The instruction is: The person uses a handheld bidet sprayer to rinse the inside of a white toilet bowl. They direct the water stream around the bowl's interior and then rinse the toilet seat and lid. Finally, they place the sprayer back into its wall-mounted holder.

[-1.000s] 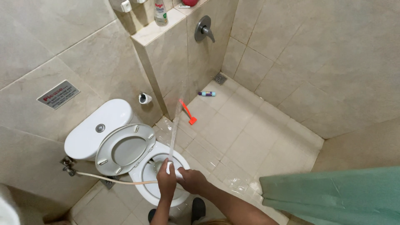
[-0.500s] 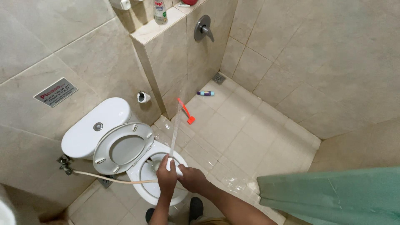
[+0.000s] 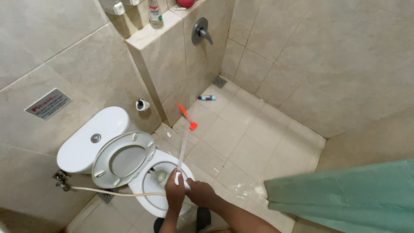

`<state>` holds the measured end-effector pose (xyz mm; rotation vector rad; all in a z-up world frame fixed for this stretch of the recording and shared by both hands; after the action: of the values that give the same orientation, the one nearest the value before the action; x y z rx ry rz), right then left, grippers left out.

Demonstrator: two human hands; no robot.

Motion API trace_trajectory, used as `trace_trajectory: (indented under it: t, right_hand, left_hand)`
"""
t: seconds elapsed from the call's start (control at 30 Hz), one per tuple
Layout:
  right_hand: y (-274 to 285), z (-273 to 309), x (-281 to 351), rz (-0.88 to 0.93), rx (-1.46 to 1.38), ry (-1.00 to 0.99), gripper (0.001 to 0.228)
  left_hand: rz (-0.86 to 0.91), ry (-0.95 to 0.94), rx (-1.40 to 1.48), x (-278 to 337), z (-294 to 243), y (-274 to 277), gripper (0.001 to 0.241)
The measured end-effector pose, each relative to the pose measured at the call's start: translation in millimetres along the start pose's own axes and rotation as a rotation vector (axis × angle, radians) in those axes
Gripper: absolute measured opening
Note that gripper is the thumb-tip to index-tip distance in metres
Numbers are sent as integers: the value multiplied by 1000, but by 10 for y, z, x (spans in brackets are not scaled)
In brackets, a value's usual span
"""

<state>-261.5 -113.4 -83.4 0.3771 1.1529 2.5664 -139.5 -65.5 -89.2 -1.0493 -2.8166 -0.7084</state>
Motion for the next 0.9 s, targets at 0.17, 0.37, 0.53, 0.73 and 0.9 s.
trace_trajectory:
  t: [0.17,0.37,0.53,0.73,0.9]
  right_hand:
    - [153,144,-65,-18,-70,-94,37]
    - [453,362,-267,-101,-72,-63,38]
    - [642,593,-430,-122,-41,-82,38]
    - [470,660,-504,-106,2,-94,38]
    - [443,787,-506,-77,-7,-100,46]
  left_hand:
    - [4,-6,-25,-161,83,-9,43]
    - [-32,-56,-61,-364,-149,96,42]
    - [-43,-92,-42,-442,-527,335,46]
    - [-28,-59,-16,-500,-312,430,48]
    - [8,20,17,-485,-158,465,48]
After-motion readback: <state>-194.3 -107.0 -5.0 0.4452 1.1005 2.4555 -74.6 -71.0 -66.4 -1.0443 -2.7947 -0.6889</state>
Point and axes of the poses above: each hand's wrist, its own x-axis away from the middle knuckle, its own y-axis out of the back of the hand, z = x × y, the point moved 6 cm from there along -x, towards the middle knuckle, and after that the axes turned 15 degrees about y, right-handed, at the moved point
